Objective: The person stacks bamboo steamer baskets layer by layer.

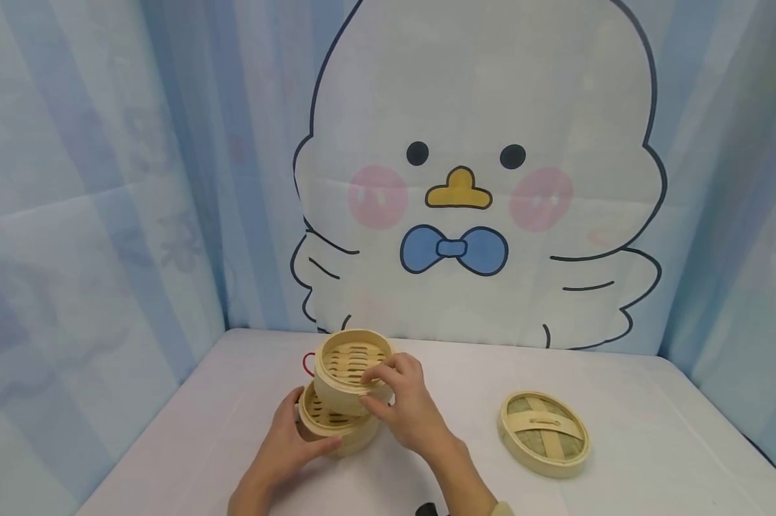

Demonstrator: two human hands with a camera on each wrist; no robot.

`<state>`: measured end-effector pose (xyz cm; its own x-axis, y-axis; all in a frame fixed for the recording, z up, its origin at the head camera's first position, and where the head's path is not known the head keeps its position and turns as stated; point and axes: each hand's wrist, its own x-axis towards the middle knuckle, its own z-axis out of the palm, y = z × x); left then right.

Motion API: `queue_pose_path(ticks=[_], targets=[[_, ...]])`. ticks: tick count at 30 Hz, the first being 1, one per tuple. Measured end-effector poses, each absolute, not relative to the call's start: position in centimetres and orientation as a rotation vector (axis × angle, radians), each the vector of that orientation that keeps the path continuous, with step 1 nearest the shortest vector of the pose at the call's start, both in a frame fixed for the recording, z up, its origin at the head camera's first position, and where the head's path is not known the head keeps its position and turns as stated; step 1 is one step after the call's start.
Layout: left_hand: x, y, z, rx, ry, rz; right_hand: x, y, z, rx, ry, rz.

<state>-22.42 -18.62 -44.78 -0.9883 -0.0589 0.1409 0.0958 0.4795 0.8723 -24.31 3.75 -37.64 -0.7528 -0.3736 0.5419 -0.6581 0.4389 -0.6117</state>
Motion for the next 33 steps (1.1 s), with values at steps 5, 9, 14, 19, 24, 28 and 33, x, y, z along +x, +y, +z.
queue_pose_path(ticks=[5, 9, 14, 19, 24, 28, 33], targets=[[-22.3, -18.7, -44.7, -0.042, -2.551, -1.547, -24.2, 2.7, -38.1, 0.930, -2.351, 1.198], [-22.3, -18.8, -44.7, -0.042, -2.551, -1.546, -24.1, 2.1, -38.5, 0.937, -2.367, 1.189], [-22.2, -18.7, -44.6, -0.009, -2.567, -1.547, -24.1, 1.6, -38.8, 0.939, -2.397, 1.184], [-22.3, -18.6, -44.6, 0.004, -2.567, -1.558, -23.9, 1.4, -39.0, 0.944, -2.407, 1.164], [-22.5, -18.6, -44.8, -0.031, -2.539, -1.555, -23.8, 1.3, -39.1, 0.932, -2.411, 1.140], [-22.5, -18.6, -44.8, -0.054, -2.518, -1.571, -23.6, 1.1, -39.2, 0.920, -2.406, 1.115], [-22.4, -18.6, -44.7, -0.079, -2.486, -1.610, -23.5, 0.9, -39.4, 0.908, -2.389, 1.076]])
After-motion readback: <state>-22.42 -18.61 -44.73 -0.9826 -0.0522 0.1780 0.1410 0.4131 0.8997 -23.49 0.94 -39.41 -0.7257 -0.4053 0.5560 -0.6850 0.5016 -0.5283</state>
